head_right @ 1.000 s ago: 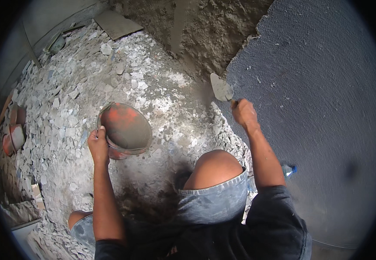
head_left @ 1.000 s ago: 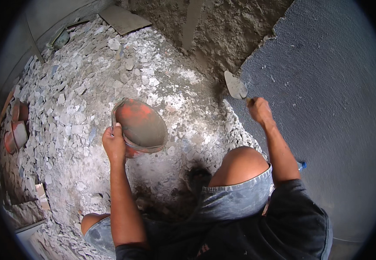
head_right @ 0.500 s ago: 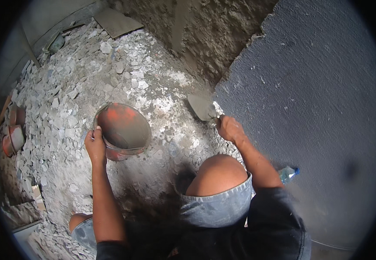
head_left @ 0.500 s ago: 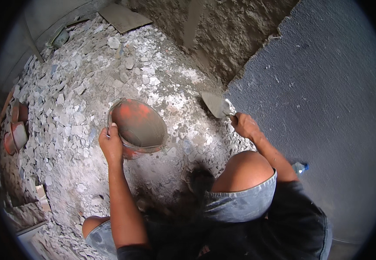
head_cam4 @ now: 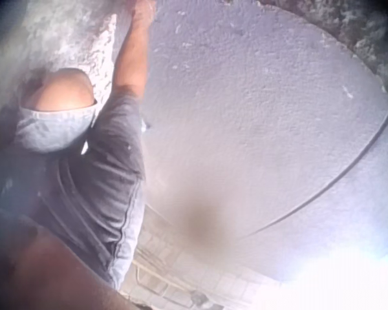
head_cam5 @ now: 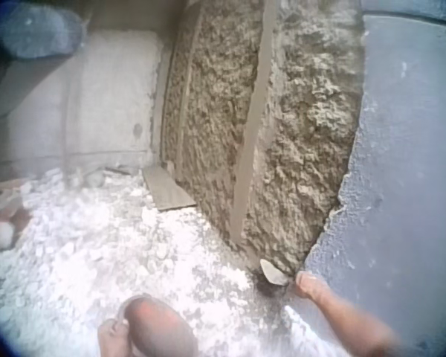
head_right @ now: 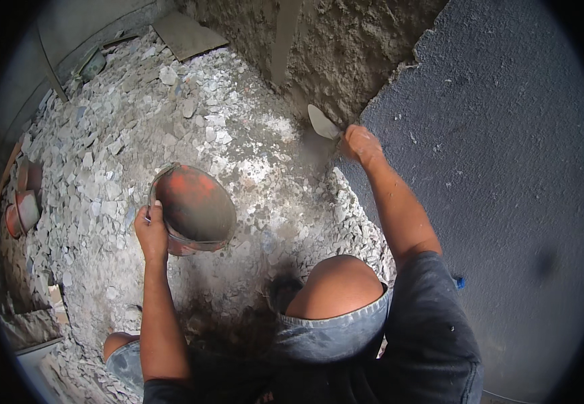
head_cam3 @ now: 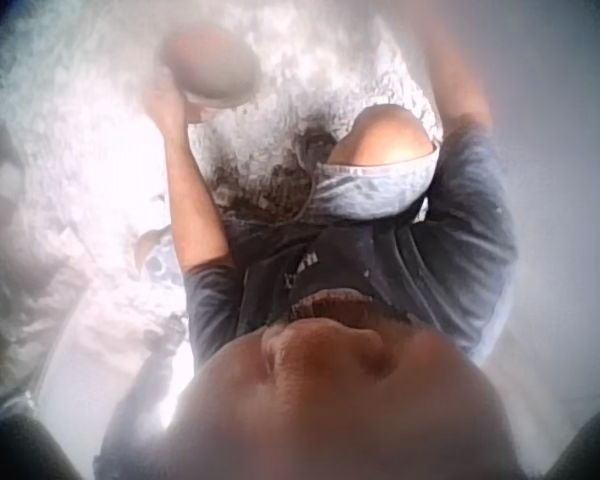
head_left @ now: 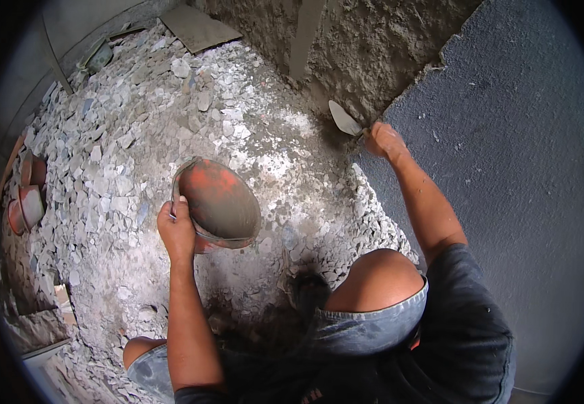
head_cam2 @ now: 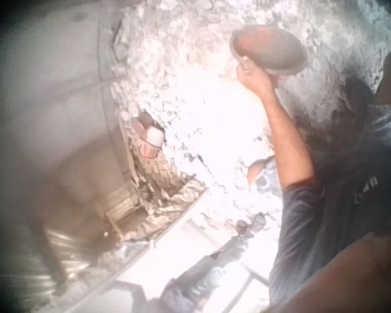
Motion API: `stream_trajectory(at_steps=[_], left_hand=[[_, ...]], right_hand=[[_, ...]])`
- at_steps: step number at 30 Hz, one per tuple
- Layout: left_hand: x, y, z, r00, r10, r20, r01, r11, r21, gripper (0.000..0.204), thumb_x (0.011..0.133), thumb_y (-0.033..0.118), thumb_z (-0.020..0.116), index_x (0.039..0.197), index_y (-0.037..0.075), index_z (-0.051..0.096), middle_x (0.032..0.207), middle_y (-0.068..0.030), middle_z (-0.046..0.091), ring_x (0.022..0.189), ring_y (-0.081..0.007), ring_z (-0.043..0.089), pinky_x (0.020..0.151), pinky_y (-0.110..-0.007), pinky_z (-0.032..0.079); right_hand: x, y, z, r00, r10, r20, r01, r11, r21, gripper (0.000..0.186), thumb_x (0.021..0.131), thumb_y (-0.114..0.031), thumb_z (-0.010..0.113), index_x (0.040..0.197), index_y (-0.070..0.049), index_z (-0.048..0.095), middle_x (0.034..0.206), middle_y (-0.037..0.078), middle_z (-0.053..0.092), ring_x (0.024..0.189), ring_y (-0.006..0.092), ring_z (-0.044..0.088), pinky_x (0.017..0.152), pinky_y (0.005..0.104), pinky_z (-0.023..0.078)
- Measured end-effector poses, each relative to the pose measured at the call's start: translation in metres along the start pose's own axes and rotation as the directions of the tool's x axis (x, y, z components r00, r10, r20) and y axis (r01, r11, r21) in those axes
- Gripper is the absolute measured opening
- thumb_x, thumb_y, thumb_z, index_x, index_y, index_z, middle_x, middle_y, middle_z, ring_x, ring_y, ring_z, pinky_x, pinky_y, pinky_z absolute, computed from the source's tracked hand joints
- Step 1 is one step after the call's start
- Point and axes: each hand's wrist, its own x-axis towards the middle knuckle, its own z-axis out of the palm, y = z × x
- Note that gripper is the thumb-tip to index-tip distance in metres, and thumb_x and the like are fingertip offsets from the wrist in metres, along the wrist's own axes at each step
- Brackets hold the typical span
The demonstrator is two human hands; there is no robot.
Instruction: The person mixes cement in a bucket using a trowel and سپس applies the wet plaster to a wall surface, smoothing it with repeated strokes of the tool.
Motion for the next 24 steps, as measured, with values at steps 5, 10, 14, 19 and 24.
stream_trajectory(at_steps=[5,10,14,19,24], left_hand=[[0.004,-0.001,-0.005,0.999,0.045,-0.028,-0.044,0.998,0.054,0.036,0.103,0.03,0.065,0.091,-0.004,0.064,0.078,-0.0045,0.059,0.073,-0.0142,0.051,0.069,-0.034,0.045],[0.005,0.003,-0.006,1.0,0.009,0.021,-0.01,1.0,0.022,0.037,0.102,0.03,0.066,0.094,-0.006,0.065,0.079,-0.0062,0.06,0.073,-0.0162,0.052,0.069,-0.037,0.046],[0.005,0.002,-0.001,0.999,0.022,-0.033,-0.021,1.0,0.012,0.038,0.102,0.03,0.066,0.095,-0.007,0.065,0.079,-0.008,0.061,0.073,-0.018,0.053,0.07,-0.038,0.047],[0.015,-0.013,-0.005,0.998,0.031,-0.057,-0.029,0.999,0.025,0.038,0.101,0.03,0.066,0.091,-0.006,0.062,0.078,-0.0081,0.059,0.074,-0.0179,0.052,0.071,-0.038,0.046],[0.015,-0.011,-0.008,0.998,0.05,-0.041,-0.051,0.999,-0.004,0.037,0.1,0.029,0.065,0.081,-0.001,0.056,0.075,-0.0015,0.052,0.072,-0.0134,0.046,0.068,-0.035,0.042]], right_hand=[[0.003,-0.035,-0.061,0.993,-0.118,-0.026,0.115,0.99,-0.082,0.028,0.088,-0.025,0.064,0.097,0.0,0.069,0.099,0.031,0.073,0.101,0.0455,0.072,0.089,0.0501,0.057],[0.006,-0.024,-0.116,0.981,-0.158,-0.11,0.138,0.976,-0.169,0.037,0.09,-0.035,0.066,0.091,0.002,0.07,0.095,0.031,0.072,0.099,0.0469,0.071,0.085,0.0514,0.057],[-0.009,-0.027,-0.153,0.969,-0.062,-0.239,0.042,0.995,-0.086,0.038,0.094,-0.037,0.066,0.094,0.0,0.071,0.095,0.03,0.072,0.095,0.0474,0.071,0.082,0.0535,0.057],[-0.061,-0.078,-0.211,0.946,-0.052,-0.319,0.005,0.989,-0.147,0.034,0.101,-0.036,0.06,0.097,-0.004,0.072,0.093,0.027,0.073,0.092,0.0441,0.073,0.082,0.0531,0.058],[-0.118,-0.11,-0.226,0.943,-0.166,-0.287,0.208,0.97,0.124,0.029,0.098,-0.029,0.071,0.105,0.0,0.073,0.088,0.02,0.074,0.075,0.0342,0.073,0.072,0.0462,0.057]])
